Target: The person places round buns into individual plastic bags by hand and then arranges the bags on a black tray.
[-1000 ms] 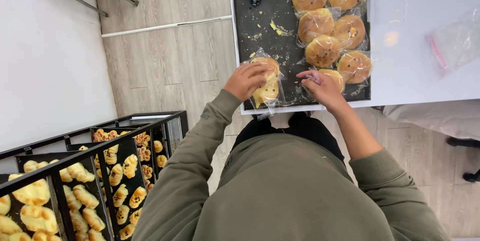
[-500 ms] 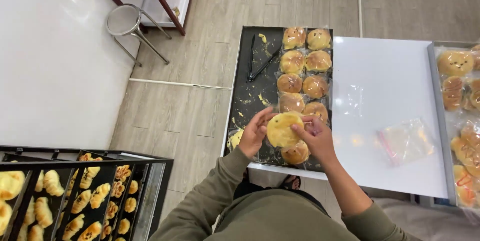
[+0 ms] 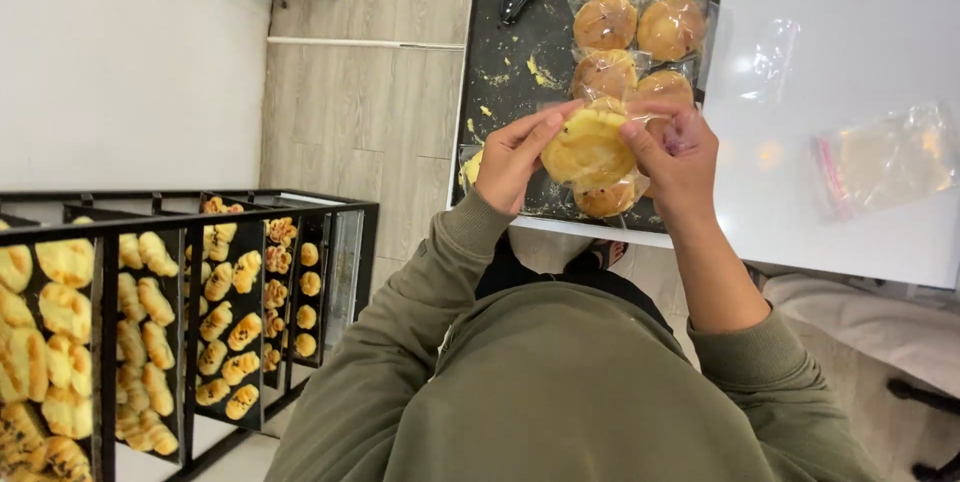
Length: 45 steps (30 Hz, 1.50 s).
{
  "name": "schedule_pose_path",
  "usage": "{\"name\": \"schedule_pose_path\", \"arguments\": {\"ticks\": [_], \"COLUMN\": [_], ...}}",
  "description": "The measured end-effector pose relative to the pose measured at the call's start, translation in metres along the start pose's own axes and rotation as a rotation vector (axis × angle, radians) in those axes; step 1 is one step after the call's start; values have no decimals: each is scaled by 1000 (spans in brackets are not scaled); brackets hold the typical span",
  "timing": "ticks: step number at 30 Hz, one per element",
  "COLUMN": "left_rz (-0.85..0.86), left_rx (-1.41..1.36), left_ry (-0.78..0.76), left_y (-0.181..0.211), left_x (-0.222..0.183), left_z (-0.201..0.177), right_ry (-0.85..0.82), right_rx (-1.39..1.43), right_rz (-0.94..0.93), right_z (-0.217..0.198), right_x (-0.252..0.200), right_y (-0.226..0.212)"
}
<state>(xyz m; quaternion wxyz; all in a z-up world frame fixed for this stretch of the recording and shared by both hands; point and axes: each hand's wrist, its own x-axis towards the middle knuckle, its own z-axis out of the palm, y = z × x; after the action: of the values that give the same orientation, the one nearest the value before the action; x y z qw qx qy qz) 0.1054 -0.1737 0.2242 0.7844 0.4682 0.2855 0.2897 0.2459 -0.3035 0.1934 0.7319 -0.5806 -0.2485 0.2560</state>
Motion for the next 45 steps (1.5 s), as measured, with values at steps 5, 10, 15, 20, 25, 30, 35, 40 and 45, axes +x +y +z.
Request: {"name": "schedule_pose_path", "arguments": {"ticks": [5,10,15,20,25,30,35,40,45], "left_rz": [-73,-102,116,69,19,3,-58,-184,-122], "left_rx": [-104,-87,319,242,249,199,115,92,175], "left_ry": [-86,-90,-161,-291,-447,-479,-729,-736,-692], "left_y": [8,29,57,74,78,61,58,24,-1], "left_x": [10,21,44,55,61,71,94,90,66], "left_z": [-34,-87,-137,-158,-171,-187,-196,-207,-215], "right_ry": [57,98,28,285,389,293,344,358,403], "right_rx": [226,194,85,104,112,-53,-4,210,255], "right_rz": [56,54,65,183,237,146,200,164,194], "right_z": [24,74,133,172,192,194,178,157,151], "right_x": [-9,-14,-19,-20,-25,-36,-39,-24,-45], "right_y": [18,33,27,34,23,19,14,22,34]}}
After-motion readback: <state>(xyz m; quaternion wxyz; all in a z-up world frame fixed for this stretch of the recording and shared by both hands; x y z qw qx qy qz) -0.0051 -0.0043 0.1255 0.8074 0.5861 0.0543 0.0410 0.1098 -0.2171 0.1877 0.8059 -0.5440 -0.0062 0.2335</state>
